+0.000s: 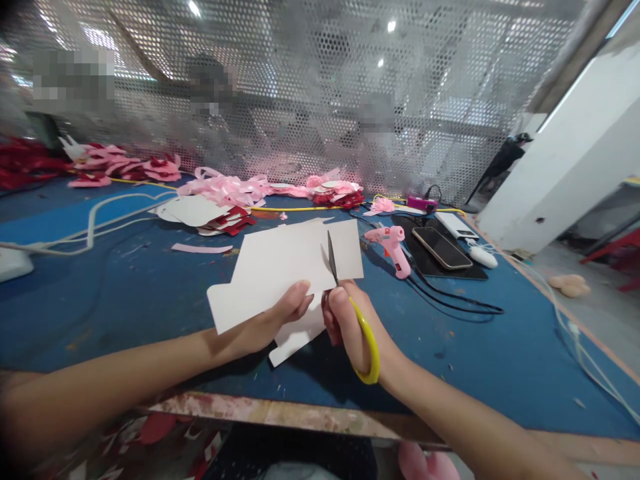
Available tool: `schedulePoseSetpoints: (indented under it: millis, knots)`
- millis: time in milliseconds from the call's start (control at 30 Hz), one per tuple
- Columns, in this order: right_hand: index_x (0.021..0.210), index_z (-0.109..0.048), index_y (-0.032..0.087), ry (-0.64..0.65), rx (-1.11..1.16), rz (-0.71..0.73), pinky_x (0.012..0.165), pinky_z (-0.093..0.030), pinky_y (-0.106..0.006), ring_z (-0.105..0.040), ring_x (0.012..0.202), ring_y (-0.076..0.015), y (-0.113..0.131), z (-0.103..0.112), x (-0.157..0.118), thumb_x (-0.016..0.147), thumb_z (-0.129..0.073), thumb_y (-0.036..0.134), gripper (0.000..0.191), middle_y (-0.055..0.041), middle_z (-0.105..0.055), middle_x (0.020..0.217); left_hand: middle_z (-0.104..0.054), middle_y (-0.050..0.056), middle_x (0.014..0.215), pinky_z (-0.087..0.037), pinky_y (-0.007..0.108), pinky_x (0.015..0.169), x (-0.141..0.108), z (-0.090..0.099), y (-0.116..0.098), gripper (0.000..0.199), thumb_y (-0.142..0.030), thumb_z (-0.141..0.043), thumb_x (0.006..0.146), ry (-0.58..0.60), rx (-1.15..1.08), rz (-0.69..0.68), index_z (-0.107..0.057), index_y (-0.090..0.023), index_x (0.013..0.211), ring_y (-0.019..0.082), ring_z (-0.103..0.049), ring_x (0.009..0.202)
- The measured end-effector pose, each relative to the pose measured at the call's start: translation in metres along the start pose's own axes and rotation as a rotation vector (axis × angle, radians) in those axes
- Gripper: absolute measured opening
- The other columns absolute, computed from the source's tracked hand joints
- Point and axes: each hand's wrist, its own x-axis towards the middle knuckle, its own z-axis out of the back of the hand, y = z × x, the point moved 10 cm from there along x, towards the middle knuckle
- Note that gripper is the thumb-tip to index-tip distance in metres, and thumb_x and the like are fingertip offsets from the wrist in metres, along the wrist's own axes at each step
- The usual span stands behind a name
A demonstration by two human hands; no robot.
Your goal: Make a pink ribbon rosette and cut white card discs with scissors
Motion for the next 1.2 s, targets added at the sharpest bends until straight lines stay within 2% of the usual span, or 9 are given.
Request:
schedulePoseSetpoints:
  millis: [133,233,333,433,633,767,867,1067,1200]
  knots:
    - [0.057,-0.041,0.021,0.003,0.075,-0.02,0.046,-0.036,-0.028,-0.043,0.042,-0.0128,0.005,0.002,-0.002,0.089,-0.018,0.064,0.058,0.0004,-0.045,0.046,-0.055,-0.002,0.057,-0.048,0.027,0.079,-0.001,0.006,0.004,0.032,-0.036,-0.049,0.083,-0.046,-0.011,0.0,-0.047,-0.019,0.056,0.014,-0.055,0.064]
    - [0.057,-0.044,0.021,-0.005,0.083,-0.052,0.04,-0.033,-0.026,-0.04,0.035,-0.0113,0.005,0.003,-0.001,0.088,-0.019,0.065,0.059,0.0021,-0.042,0.04,-0.062,0.0,0.068,-0.045,0.028,0.089,-0.001,0.01,0.013,0.03,-0.038,-0.054,0.082,-0.062,-0.038,0.021,-0.052,-0.018,0.059,0.016,-0.059,0.079]
    - [0.049,-0.042,0.021,-0.023,0.084,-0.071,0.034,-0.029,-0.024,-0.037,0.029,-0.0097,0.007,0.004,-0.001,0.088,-0.021,0.065,0.062,0.0022,-0.039,0.033,-0.066,0.002,0.084,-0.044,0.029,0.094,-0.001,0.011,0.025,0.027,-0.044,-0.06,0.077,-0.085,-0.143,0.085,-0.061,-0.018,0.073,0.016,-0.059,0.091]
    - [0.044,-0.041,0.021,-0.035,0.118,-0.138,0.03,-0.024,-0.023,-0.034,0.026,-0.009,0.004,0.004,-0.003,0.088,-0.024,0.063,0.063,0.0027,-0.035,0.03,-0.066,0.002,0.09,-0.044,0.028,0.095,0.0,0.01,0.034,0.034,-0.05,-0.065,0.071,-0.079,-0.218,0.126,-0.063,-0.018,0.083,0.014,-0.059,0.089]
    - [0.042,-0.04,0.022,0.027,0.23,-0.125,0.033,-0.026,-0.025,-0.035,0.029,-0.0103,0.002,-0.003,0.0,0.087,-0.023,0.065,0.065,0.0018,-0.033,0.031,-0.064,0.002,0.084,-0.048,0.028,0.088,-0.002,0.012,0.032,0.034,-0.052,-0.061,0.074,-0.074,-0.146,0.106,-0.061,-0.018,0.079,0.013,-0.058,0.079]
    - [0.068,-0.055,0.022,0.123,0.482,-0.09,0.05,-0.043,-0.032,-0.05,0.051,-0.0166,0.005,-0.011,0.006,0.086,-0.023,0.067,0.058,-0.0028,-0.052,0.054,-0.061,0.003,0.077,-0.049,0.031,0.08,-0.005,0.004,0.022,0.032,-0.05,-0.053,0.079,0.017,0.075,0.062,-0.059,-0.019,0.072,0.015,-0.055,0.074]
    - [0.082,-0.057,0.024,0.184,0.574,-0.112,0.061,-0.047,-0.035,-0.054,0.064,-0.0192,0.009,-0.017,0.007,0.084,-0.033,0.064,0.046,-0.004,-0.057,0.07,-0.057,0.003,0.072,-0.048,0.031,0.076,-0.006,0.002,0.013,0.034,-0.049,-0.047,0.082,0.055,0.233,0.001,-0.054,-0.019,0.068,0.015,-0.052,0.069]
    - [0.061,-0.056,0.022,0.193,0.723,-0.204,0.059,-0.042,-0.031,-0.046,0.059,-0.0159,0.002,-0.022,0.009,0.074,-0.057,0.057,0.037,-0.0005,-0.047,0.055,-0.053,0.003,0.072,-0.045,0.027,0.069,-0.005,-0.001,0.019,0.038,-0.046,-0.035,0.088,0.098,0.294,0.045,-0.05,-0.018,0.068,0.014,-0.047,0.066]
    - [0.054,-0.055,0.02,0.184,0.664,-0.181,0.062,-0.04,-0.031,-0.044,0.056,-0.0144,0.001,-0.018,0.015,0.075,-0.059,0.046,0.034,0.0001,-0.047,0.051,-0.036,-0.004,0.056,-0.036,0.024,0.058,-0.001,-0.001,0.021,0.041,-0.047,-0.031,0.089,0.096,0.256,0.074,-0.037,-0.019,0.059,0.009,-0.031,0.052]
